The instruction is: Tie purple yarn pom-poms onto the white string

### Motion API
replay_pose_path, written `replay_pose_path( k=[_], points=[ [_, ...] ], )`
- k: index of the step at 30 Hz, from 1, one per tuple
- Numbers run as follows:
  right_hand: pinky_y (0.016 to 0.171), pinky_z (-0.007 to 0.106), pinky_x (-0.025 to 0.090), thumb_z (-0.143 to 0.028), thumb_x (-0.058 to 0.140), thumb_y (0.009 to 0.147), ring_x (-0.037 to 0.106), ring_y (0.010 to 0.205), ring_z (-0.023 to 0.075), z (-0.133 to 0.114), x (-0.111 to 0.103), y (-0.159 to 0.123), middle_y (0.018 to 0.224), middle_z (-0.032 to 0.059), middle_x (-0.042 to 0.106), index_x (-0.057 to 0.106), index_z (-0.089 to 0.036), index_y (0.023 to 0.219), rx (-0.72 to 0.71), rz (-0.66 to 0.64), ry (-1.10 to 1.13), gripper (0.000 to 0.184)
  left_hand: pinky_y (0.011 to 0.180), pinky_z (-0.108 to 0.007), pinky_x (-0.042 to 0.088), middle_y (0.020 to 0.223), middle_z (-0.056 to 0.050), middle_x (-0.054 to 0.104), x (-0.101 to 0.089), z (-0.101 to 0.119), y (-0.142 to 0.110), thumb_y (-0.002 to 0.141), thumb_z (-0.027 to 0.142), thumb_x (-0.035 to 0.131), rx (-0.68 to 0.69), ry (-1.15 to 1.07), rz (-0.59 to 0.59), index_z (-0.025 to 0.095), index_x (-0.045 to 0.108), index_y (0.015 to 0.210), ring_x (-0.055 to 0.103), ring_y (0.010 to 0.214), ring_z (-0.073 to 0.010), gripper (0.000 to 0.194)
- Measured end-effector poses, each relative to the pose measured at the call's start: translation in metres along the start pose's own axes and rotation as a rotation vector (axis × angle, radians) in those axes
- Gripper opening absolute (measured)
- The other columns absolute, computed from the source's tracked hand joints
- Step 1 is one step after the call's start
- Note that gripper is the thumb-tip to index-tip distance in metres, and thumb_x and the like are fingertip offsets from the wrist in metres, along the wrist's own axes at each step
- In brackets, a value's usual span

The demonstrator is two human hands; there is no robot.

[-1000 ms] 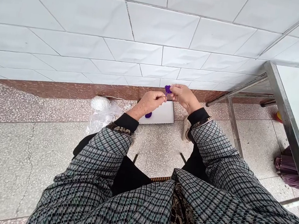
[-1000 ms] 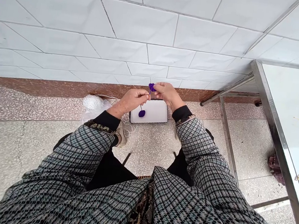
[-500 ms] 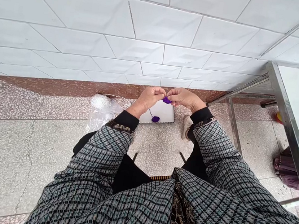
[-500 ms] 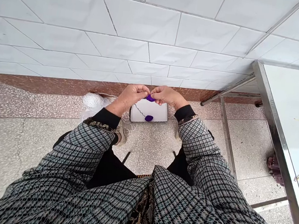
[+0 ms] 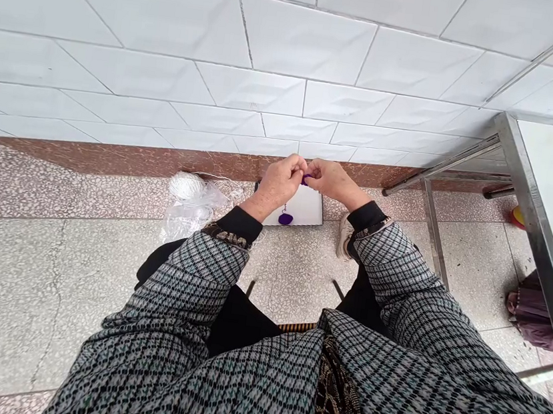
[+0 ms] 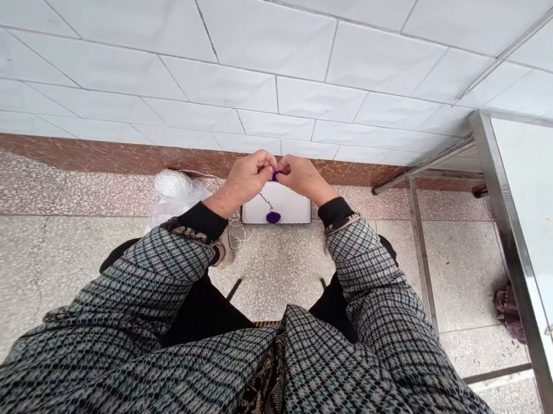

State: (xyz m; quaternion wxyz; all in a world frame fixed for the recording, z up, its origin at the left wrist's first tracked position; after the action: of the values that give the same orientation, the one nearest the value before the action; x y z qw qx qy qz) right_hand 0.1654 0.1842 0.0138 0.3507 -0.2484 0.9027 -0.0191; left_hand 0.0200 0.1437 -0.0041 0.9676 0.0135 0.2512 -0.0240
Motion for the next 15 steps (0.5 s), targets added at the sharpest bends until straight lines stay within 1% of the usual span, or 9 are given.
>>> replay_pose_path(
  k=[3,5,7,9,10,12,15],
  points=[
    [0.070,0.027,0.039,-0.002,0.069,0.077,0.053,0.071,0.0143,0.001,0.001,0.002,0.070,-0.0023,0.059,0.057,-0.018,0.074,-0.030,0.057,-0.006,0.021,0.075,-0.030,0.044,0.079,0.000,0.064,-0.001,0.000,0.000,0.085,0.007,0.050,-0.014,-0.017,0.025,0.022,0.057,0.086,0.057,0.078,-0.0165,0.017],
    [0.069,0.027,0.040,-0.001,0.069,0.078,0.053,0.070,0.0150,0.002,0.001,0.005,0.069,-0.0023,0.057,0.055,-0.019,0.074,0.015,0.136,0.075,0.023,0.074,-0.030,0.043,0.075,0.001,0.060,0.000,0.001,-0.001,0.085,0.006,0.052,-0.005,-0.012,0.039,0.022,0.057,0.087,0.056,0.076,-0.0164,0.017],
    [0.064,0.025,0.042,-0.002,0.067,0.083,0.053,0.064,0.0144,0.004,0.001,0.008,0.065,-0.0032,0.056,0.053,-0.020,0.077,0.129,0.182,0.290,0.023,0.072,-0.030,0.042,0.069,0.003,0.055,0.002,0.003,-0.002,0.086,0.007,0.053,-0.020,-0.039,0.065,0.022,0.057,0.088,0.053,0.070,-0.0155,0.016],
    [0.057,0.023,0.043,-0.003,0.063,0.091,0.050,0.055,0.0123,0.004,0.003,0.009,0.061,-0.0043,0.055,0.053,-0.020,0.080,0.233,0.168,0.585,0.022,0.068,-0.029,0.041,0.063,0.006,0.048,0.004,0.004,-0.002,0.089,0.008,0.053,-0.075,-0.117,0.100,0.023,0.056,0.091,0.047,0.062,-0.0141,0.015],
    [0.055,0.021,0.043,-0.004,0.060,0.095,0.049,0.053,0.0110,0.004,0.004,0.010,0.059,-0.0047,0.055,0.053,-0.019,0.081,0.261,0.149,0.728,0.022,0.066,-0.029,0.041,0.061,0.007,0.046,0.006,0.003,-0.001,0.090,0.009,0.053,-0.111,-0.169,0.119,0.023,0.055,0.094,0.045,0.059,-0.0135,0.015],
    [0.054,0.018,0.042,-0.005,0.059,0.099,0.048,0.052,0.0080,0.002,0.008,0.009,0.060,-0.0050,0.055,0.054,-0.018,0.081,0.263,0.102,0.956,0.023,0.063,-0.028,0.040,0.060,0.007,0.045,0.009,0.002,0.000,0.093,0.013,0.054,-0.172,-0.273,0.142,0.023,0.056,0.102,0.043,0.057,-0.0128,0.014],
    [0.053,0.015,0.042,-0.011,0.070,0.098,0.049,0.054,0.0056,0.002,0.013,0.008,0.064,-0.0053,0.055,0.054,-0.018,0.080,0.224,0.040,1.129,0.025,0.062,-0.028,0.042,0.065,0.005,0.052,0.012,-0.001,0.002,0.097,0.025,0.056,-0.195,-0.366,0.131,0.023,0.058,0.111,0.047,0.058,-0.0128,0.013]
  ],
)
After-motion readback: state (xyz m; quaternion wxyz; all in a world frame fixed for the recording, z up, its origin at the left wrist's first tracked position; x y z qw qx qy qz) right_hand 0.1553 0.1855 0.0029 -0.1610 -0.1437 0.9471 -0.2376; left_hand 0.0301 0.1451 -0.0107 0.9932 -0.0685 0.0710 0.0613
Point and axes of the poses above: each hand's wrist, its own y-axis towards the middle knuckle, its own x-axis out of the palm, z = x × y, the point moved 2 cm from there along y, towards the middle knuckle
